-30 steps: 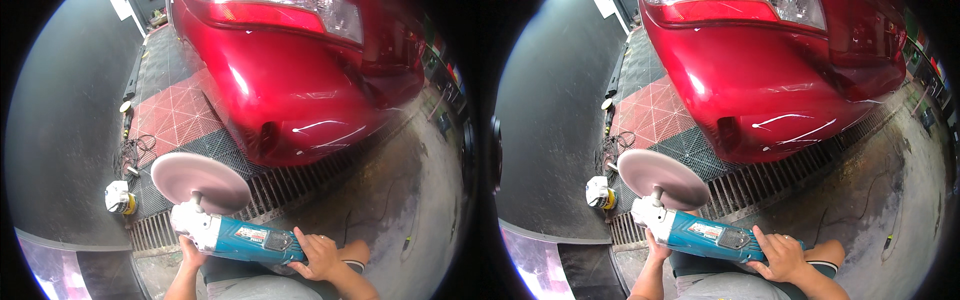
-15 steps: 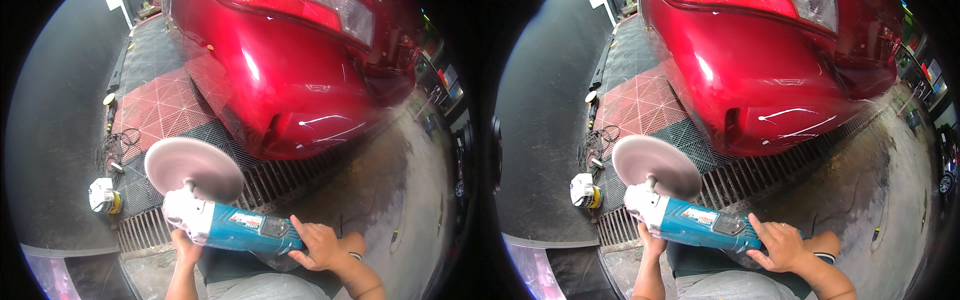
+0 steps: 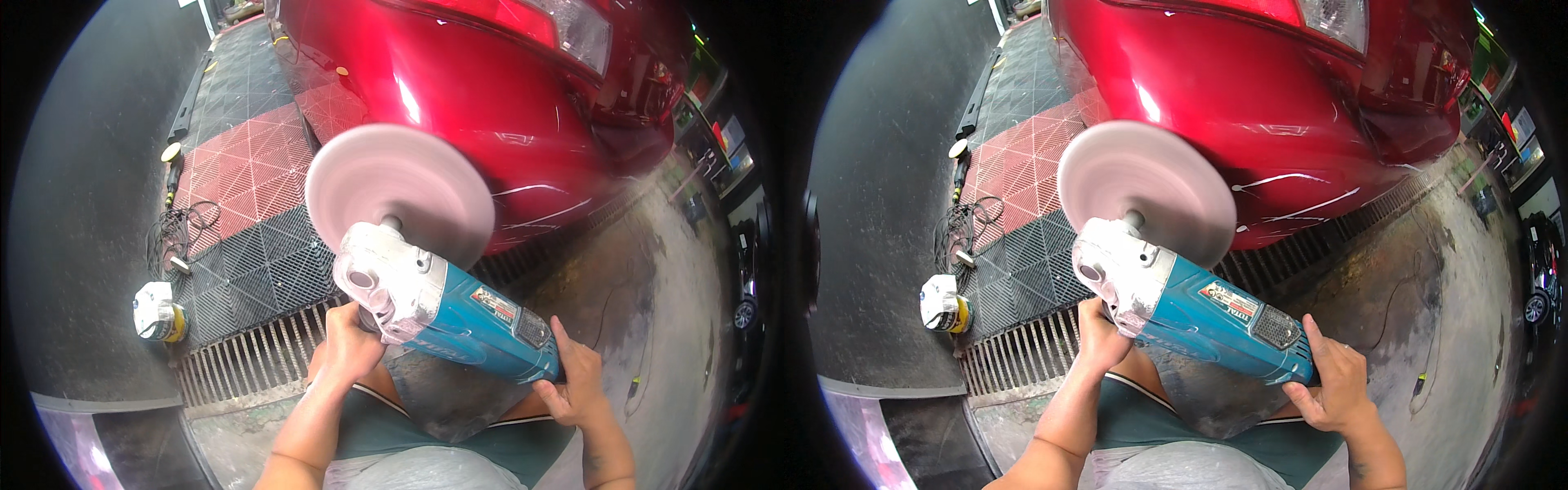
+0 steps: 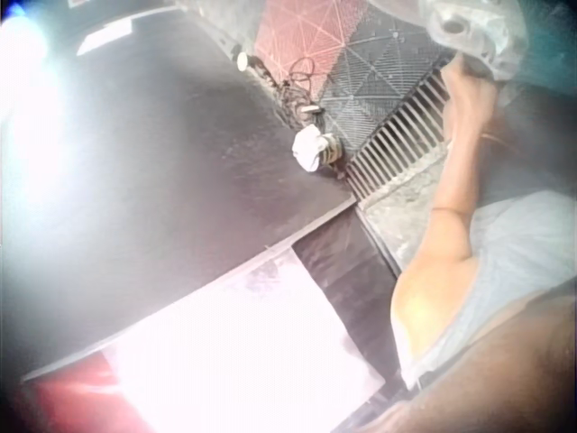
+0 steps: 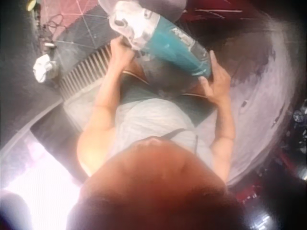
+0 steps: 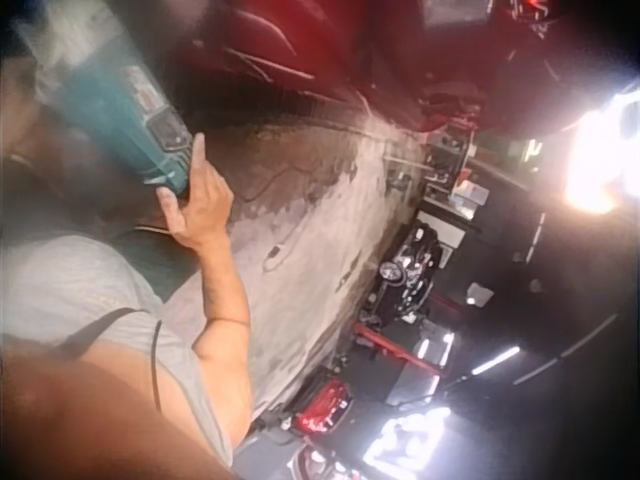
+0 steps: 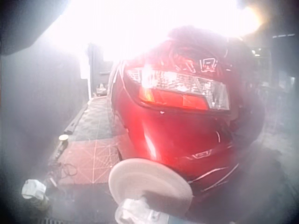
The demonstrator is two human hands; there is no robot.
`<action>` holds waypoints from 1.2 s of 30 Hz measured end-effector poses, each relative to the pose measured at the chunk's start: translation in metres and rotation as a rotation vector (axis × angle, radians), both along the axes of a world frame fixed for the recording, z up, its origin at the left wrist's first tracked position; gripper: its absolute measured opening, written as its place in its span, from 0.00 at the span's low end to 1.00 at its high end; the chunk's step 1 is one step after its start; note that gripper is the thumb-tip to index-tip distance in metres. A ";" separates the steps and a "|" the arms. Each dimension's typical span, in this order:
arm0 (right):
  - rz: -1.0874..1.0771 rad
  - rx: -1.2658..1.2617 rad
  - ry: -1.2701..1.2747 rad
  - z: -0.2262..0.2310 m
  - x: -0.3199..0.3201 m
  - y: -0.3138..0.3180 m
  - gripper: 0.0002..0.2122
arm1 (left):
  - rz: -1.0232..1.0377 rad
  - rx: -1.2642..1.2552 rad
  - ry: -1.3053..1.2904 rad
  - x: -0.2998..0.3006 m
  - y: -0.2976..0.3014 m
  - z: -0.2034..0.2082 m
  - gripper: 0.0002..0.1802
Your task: The person uses a handheld electric polisher with a buffing pad to polish the rear bumper of a red car. They move the tool across the surface in overlapping passes, occasionally pausing to touch the bumper with their hand.
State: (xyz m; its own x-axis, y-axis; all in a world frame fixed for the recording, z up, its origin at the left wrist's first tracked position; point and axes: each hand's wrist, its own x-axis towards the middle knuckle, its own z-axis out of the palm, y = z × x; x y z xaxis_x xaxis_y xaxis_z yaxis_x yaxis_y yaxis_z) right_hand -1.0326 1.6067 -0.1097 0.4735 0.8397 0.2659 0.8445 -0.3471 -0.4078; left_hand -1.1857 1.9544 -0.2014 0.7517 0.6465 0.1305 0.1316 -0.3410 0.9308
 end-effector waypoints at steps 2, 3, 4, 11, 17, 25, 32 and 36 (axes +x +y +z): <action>-0.009 0.031 0.015 0.006 0.003 0.000 0.46 | 0.000 0.039 -0.025 0.004 0.001 0.022 0.08; -0.011 0.049 0.024 0.010 0.004 0.001 0.46 | 0.001 0.044 -0.021 0.005 0.003 0.032 0.08; -0.012 0.062 0.042 0.013 0.006 0.003 0.46 | 0.003 0.047 -0.011 0.006 0.005 0.044 0.08; 0.009 -0.006 0.071 0.022 0.007 0.012 0.45 | 0.087 -0.058 0.118 -0.003 -0.006 0.039 0.10; -0.006 -0.049 0.084 0.004 0.013 0.003 0.46 | 0.121 -0.119 0.281 -0.002 -0.025 0.024 0.12; -0.023 0.148 0.060 0.017 0.020 0.011 0.47 | 0.021 0.049 0.013 0.005 -0.002 0.058 0.08; 0.006 0.002 0.062 0.001 0.017 0.010 0.46 | 0.262 0.031 0.442 -0.005 -0.027 0.016 0.12; 0.027 -0.059 0.093 -0.018 0.015 0.000 0.43 | 0.137 -0.133 0.336 -0.018 -0.044 -0.020 0.13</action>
State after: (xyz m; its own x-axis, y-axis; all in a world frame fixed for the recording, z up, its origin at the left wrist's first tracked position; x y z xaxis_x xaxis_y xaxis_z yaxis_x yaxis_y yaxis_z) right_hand -1.0171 1.6067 -0.1275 0.4708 0.8654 0.1716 0.8135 -0.3504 -0.4642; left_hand -1.2042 1.9103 -0.2217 0.6440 0.7384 -0.1999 0.4724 -0.1783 0.8631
